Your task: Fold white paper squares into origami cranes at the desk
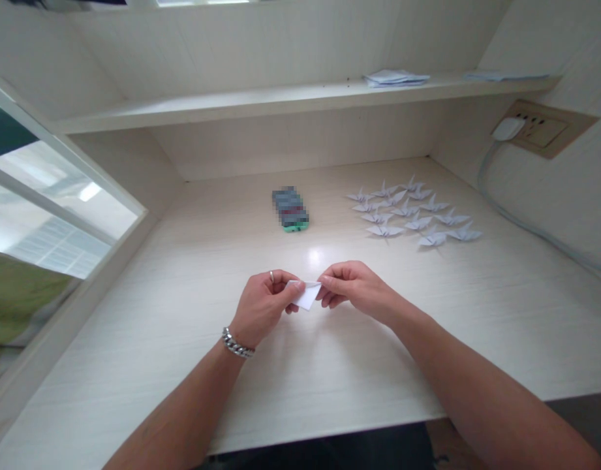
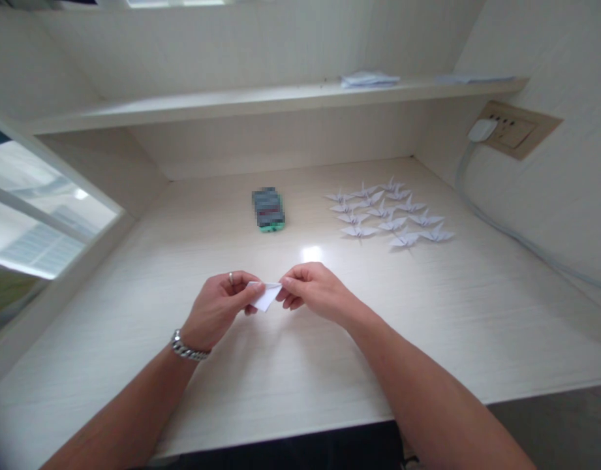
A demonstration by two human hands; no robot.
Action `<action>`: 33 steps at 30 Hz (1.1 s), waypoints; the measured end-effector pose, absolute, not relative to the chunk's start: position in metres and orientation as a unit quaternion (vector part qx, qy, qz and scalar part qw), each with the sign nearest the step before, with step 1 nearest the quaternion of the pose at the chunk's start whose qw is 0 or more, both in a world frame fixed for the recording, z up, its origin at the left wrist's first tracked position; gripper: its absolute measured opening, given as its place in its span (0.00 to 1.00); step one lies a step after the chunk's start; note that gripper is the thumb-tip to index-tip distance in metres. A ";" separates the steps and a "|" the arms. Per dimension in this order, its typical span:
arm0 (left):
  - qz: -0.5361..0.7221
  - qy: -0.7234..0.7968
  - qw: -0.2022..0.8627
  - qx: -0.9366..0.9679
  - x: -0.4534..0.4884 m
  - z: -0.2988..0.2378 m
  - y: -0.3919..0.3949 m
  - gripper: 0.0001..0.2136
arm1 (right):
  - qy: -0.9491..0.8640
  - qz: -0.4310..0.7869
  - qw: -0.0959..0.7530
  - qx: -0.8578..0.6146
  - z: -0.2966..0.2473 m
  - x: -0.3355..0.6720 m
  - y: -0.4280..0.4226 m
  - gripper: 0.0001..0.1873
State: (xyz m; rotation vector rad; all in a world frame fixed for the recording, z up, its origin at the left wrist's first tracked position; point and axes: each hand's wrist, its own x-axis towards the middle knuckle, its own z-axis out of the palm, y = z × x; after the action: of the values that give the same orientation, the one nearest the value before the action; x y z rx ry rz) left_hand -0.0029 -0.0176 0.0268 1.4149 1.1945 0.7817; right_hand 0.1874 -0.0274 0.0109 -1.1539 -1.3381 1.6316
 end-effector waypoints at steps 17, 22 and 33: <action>0.320 0.476 0.606 0.551 -0.004 0.018 -0.016 0.11 | -0.591 0.556 0.333 -0.480 0.006 0.176 -0.030 0.11; 0.316 0.440 0.668 0.510 -0.006 0.016 -0.014 0.14 | -0.550 0.587 0.355 -0.475 0.006 0.175 -0.031 0.10; 0.294 0.480 0.524 0.640 -0.005 0.017 -0.015 0.14 | -0.531 0.606 0.371 -0.461 0.002 0.174 -0.028 0.12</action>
State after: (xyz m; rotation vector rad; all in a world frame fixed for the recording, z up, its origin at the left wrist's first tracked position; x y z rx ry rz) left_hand -0.0050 -0.0147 0.0171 1.5311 1.1482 0.7047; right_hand 0.1737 -0.0276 0.0018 -1.1812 -1.3627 1.5543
